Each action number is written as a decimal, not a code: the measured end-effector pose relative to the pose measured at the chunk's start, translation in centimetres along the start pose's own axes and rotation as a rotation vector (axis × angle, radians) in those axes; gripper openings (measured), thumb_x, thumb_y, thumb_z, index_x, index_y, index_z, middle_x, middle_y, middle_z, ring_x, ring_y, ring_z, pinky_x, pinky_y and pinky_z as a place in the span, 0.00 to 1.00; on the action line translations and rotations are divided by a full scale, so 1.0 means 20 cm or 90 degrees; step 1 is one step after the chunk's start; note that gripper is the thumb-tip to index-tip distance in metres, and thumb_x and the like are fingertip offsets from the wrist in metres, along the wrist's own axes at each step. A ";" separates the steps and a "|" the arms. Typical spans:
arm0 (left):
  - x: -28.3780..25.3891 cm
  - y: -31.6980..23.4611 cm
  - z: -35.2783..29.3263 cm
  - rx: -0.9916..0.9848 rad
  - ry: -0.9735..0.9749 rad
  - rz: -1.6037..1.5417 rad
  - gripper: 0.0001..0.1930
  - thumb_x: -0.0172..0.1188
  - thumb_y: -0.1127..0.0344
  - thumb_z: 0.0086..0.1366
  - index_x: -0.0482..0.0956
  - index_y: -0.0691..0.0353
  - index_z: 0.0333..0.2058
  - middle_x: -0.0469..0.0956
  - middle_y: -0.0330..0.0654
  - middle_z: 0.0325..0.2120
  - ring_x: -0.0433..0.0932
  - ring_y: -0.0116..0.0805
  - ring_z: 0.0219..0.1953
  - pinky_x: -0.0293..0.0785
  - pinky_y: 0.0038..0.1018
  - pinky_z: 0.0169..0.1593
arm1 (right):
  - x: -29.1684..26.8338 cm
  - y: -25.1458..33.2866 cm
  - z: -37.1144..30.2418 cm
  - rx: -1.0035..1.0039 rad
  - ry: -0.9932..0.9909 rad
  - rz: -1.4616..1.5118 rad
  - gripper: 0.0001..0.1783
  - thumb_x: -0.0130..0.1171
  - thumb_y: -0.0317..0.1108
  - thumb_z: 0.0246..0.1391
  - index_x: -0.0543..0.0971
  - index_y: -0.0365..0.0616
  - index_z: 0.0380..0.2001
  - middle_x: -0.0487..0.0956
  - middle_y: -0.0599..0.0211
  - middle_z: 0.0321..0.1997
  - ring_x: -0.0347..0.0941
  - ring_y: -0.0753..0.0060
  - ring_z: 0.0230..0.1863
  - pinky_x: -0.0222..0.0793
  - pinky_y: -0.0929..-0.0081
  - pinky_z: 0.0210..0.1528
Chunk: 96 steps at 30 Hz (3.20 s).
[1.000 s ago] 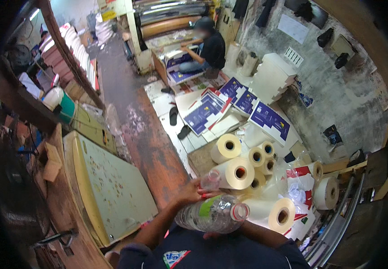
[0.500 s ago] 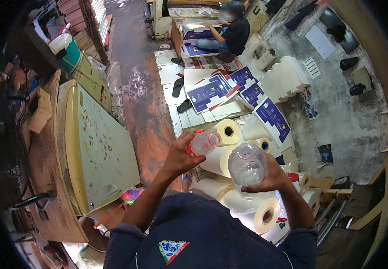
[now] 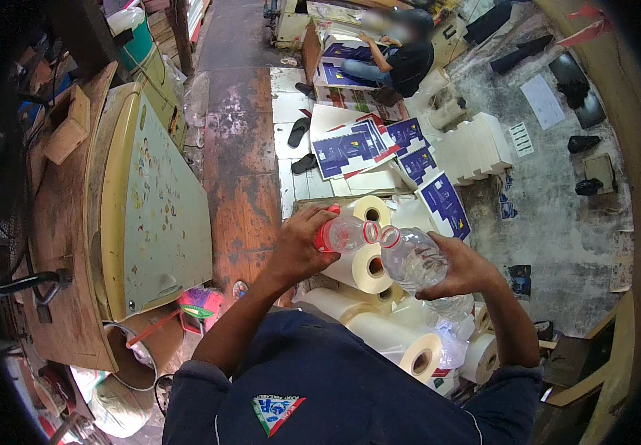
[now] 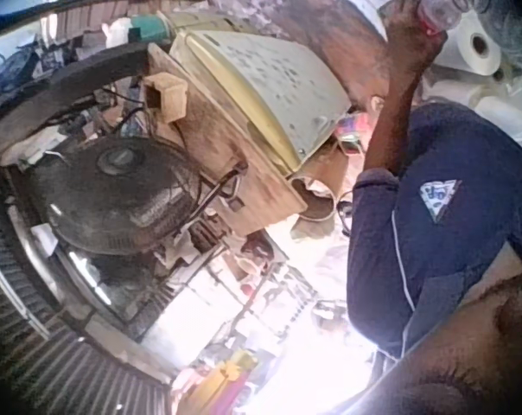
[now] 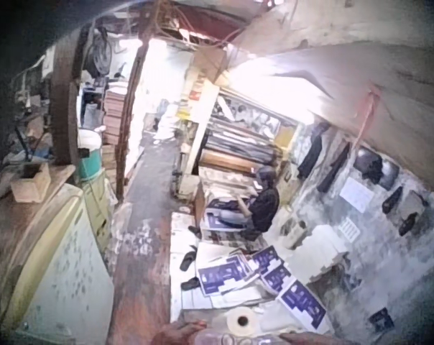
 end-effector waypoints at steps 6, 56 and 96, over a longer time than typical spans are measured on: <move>-0.02 0.01 -0.03 -0.005 -0.001 0.013 0.30 0.75 0.68 0.39 0.77 0.64 0.46 0.77 0.50 0.48 0.77 0.49 0.50 0.74 0.38 0.53 | -0.02 0.04 0.02 -0.003 0.029 -0.005 0.43 0.78 0.43 0.28 0.72 0.31 0.48 0.79 0.47 0.43 0.77 0.53 0.46 0.71 0.65 0.51; 0.06 0.00 -0.08 -0.024 0.015 0.005 0.30 0.73 0.70 0.38 0.77 0.64 0.45 0.77 0.48 0.47 0.77 0.49 0.49 0.73 0.39 0.52 | -0.03 -0.02 -0.06 0.066 0.069 -0.063 0.51 0.80 0.46 0.28 0.69 0.31 0.55 0.78 0.49 0.49 0.74 0.54 0.52 0.68 0.66 0.58; 0.52 -0.04 -0.28 -0.306 0.417 -0.553 0.34 0.73 0.65 0.53 0.70 0.63 0.58 0.75 0.42 0.52 0.75 0.29 0.51 0.70 0.31 0.58 | 0.20 0.48 -0.57 -0.547 -0.507 0.354 0.44 0.76 0.36 0.43 0.60 0.41 0.59 0.63 0.43 0.62 0.66 0.42 0.63 0.66 0.50 0.63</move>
Point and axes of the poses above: each hand's wrist, its own z-axis towards the middle knuckle, its own x-axis out of the palm, y = z × x, the point moved 6 cm from there along z, towards the middle knuckle
